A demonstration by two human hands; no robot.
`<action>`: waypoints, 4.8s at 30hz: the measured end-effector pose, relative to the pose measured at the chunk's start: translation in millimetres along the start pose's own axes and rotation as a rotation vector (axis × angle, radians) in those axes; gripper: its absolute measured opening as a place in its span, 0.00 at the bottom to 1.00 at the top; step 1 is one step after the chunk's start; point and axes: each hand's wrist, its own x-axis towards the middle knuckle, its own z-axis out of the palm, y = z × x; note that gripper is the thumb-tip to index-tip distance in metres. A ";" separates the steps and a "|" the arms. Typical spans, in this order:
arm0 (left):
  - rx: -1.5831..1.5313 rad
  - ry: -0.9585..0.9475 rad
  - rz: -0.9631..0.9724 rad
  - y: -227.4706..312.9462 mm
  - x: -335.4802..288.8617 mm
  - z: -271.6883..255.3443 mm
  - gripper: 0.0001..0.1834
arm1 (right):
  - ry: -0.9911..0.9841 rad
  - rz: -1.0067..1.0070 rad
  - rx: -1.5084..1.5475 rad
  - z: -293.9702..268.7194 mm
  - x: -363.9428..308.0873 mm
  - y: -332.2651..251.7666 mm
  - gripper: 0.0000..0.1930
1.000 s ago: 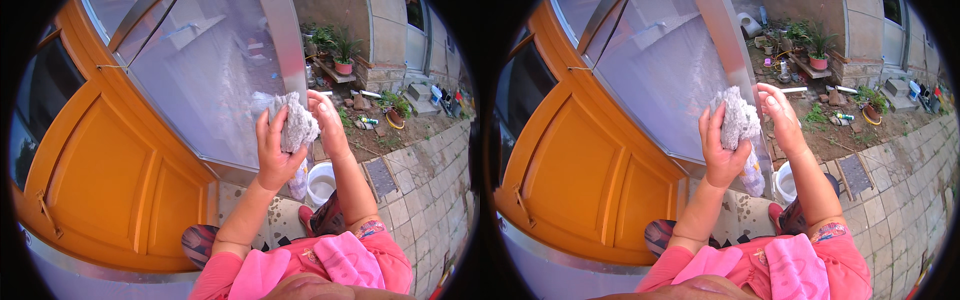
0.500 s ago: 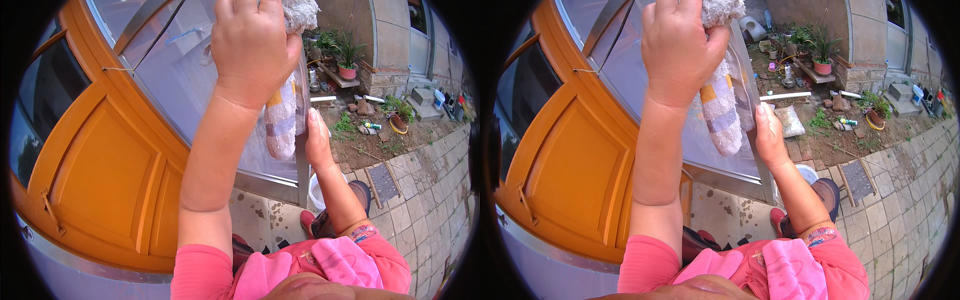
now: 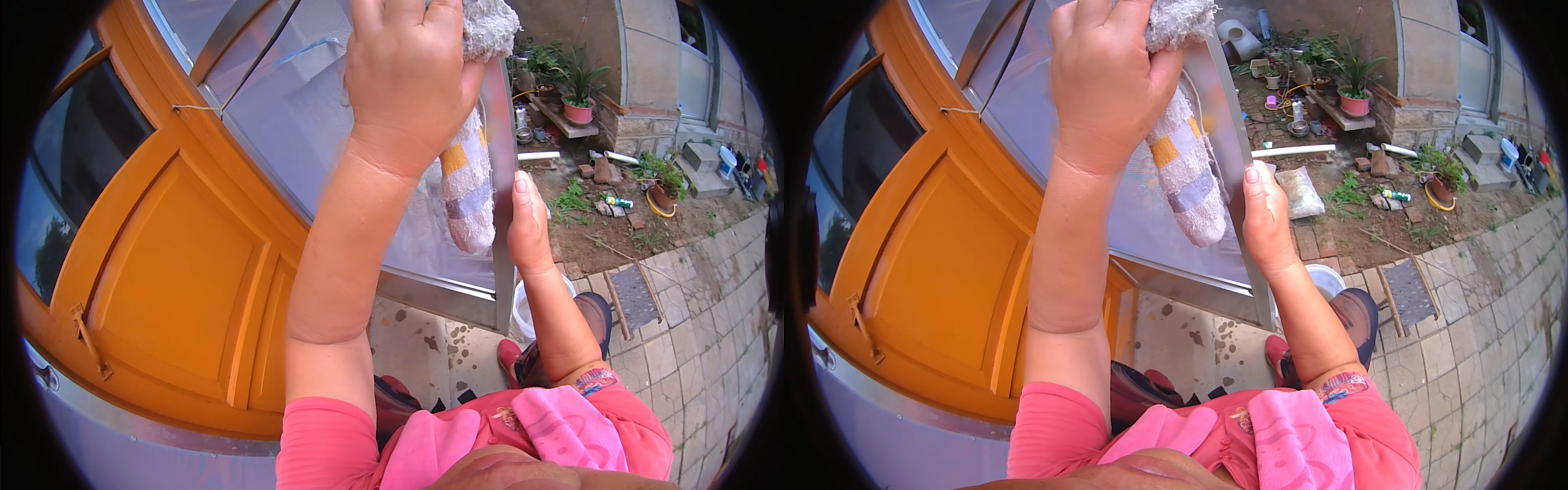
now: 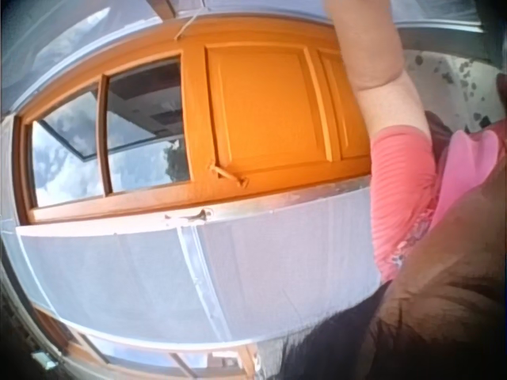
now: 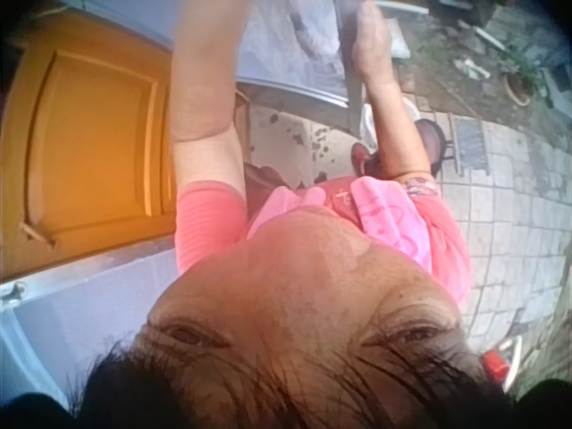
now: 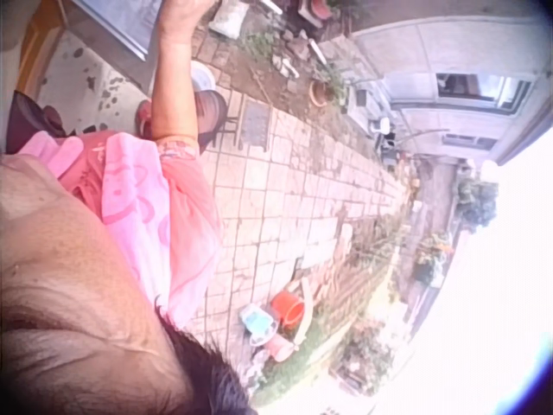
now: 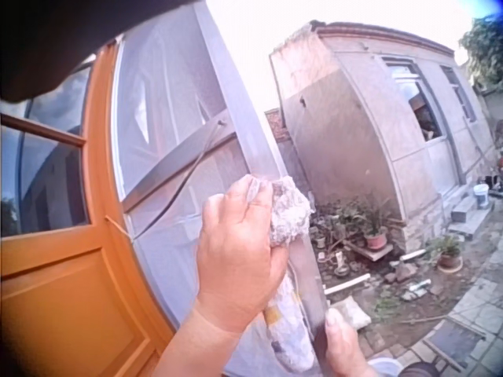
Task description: The person wipes the metal frame of a glass screen door using a cloth. They clean the top corner, the side rail, and the bottom section of the frame near the floor.
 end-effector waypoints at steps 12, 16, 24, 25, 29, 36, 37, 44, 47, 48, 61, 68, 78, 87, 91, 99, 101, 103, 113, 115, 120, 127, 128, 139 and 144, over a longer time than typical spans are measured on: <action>0.016 -0.004 0.043 -5.8 6.9 2.8 0.28 | 0.030 -0.090 -0.112 -1.4 3.0 0.8 0.23; 0.024 -0.025 0.052 -4.5 8.8 1.4 0.30 | 0.039 -0.034 -0.003 2.9 1.8 -4.8 0.22; -0.011 -0.060 0.124 4.4 -17.8 -6.9 0.36 | 0.053 -0.153 -0.070 4.0 1.3 -5.5 0.22; -0.044 0.024 0.100 1.0 -20.1 1.6 0.36 | 0.063 -0.161 -0.070 5.6 0.5 -6.9 0.22; -0.256 0.311 -0.013 -10.7 -32.8 39.6 0.34 | 0.053 -0.150 -0.090 3.2 -1.5 -4.2 0.22; -0.071 0.160 0.224 -20.9 -44.4 18.3 0.32 | 0.027 -0.142 -0.083 1.5 -4.0 -4.5 0.22; -0.036 0.176 0.278 -22.5 -45.0 18.1 0.32 | 0.025 -0.142 -0.079 1.9 -5.2 -6.2 0.22; 0.013 0.039 0.094 -8.8 -40.4 6.9 0.31 | 0.035 -0.138 -0.075 1.2 -6.6 -7.1 0.21; 0.038 -0.005 0.057 -6.4 -41.2 4.1 0.34 | 0.043 -0.140 -0.069 2.2 -6.8 -5.9 0.21; 0.052 -0.031 0.038 -6.0 -44.0 1.6 0.35 | 0.046 -0.144 -0.065 2.7 -7.0 -5.7 0.21; 0.152 -0.062 -0.015 -3.8 -8.8 -5.4 0.35 | 0.047 -0.106 -0.043 6.8 -7.3 -4.7 0.23; 0.059 -0.220 -0.074 9.3 -45.7 -5.9 0.37 | 0.051 -0.119 -0.117 5.0 -4.3 -1.4 0.23; 0.123 -0.153 -0.076 12.4 -7.0 -14.4 0.31 | 0.050 -0.042 -0.099 5.6 -9.0 -10.6 0.22; 0.086 -0.109 -0.001 1.9 -2.8 -10.5 0.31 | 0.071 -0.091 -0.069 8.0 -5.9 0.0 0.21; 0.110 -0.170 -0.077 11.3 -1.2 -10.9 0.31 | 0.072 -0.056 -0.045 8.1 -6.6 -7.1 0.21; 0.093 -0.117 -0.049 9.9 -32.9 -3.9 0.36 | 0.090 -0.122 -0.091 9.9 -5.6 -4.3 0.22; 0.085 -0.106 -0.064 5.7 -16.2 -4.9 0.34 | 0.085 -0.091 -0.070 9.0 -6.3 -6.2 0.22; 0.063 -0.116 -0.082 4.1 7.2 -9.5 0.31 | 0.068 -0.069 -0.061 8.3 -7.7 -8.2 0.22; 0.008 -0.289 -0.152 27.8 -15.7 -21.0 0.31 | 0.052 -0.096 -0.088 3.7 -4.8 0.4 0.23; 0.013 -0.202 -0.060 14.8 -11.0 -15.4 0.31 | 0.058 -0.102 -0.105 4.6 -7.7 -6.0 0.23; 0.098 -0.080 0.029 -8.3 19.0 -10.4 0.29 | 0.066 -0.099 -0.011 8.7 -6.4 9.6 0.22; 0.052 -0.224 -0.016 16.2 -15.9 -9.2 0.31 | 0.076 -0.128 -0.048 6.3 -1.4 5.3 0.22; 0.042 -0.247 -0.017 18.4 -18.5 -9.7 0.31 | 0.076 -0.130 -0.068 3.8 -1.7 5.1 0.22; 0.172 -0.076 0.023 1.9 12.2 -3.4 0.30 | 0.084 -0.105 0.011 9.1 -4.3 -3.1 0.19; 0.160 -0.144 0.093 7.5 -29.1 4.0 0.35 | 0.085 -0.121 -0.059 4.1 -1.4 1.7 0.21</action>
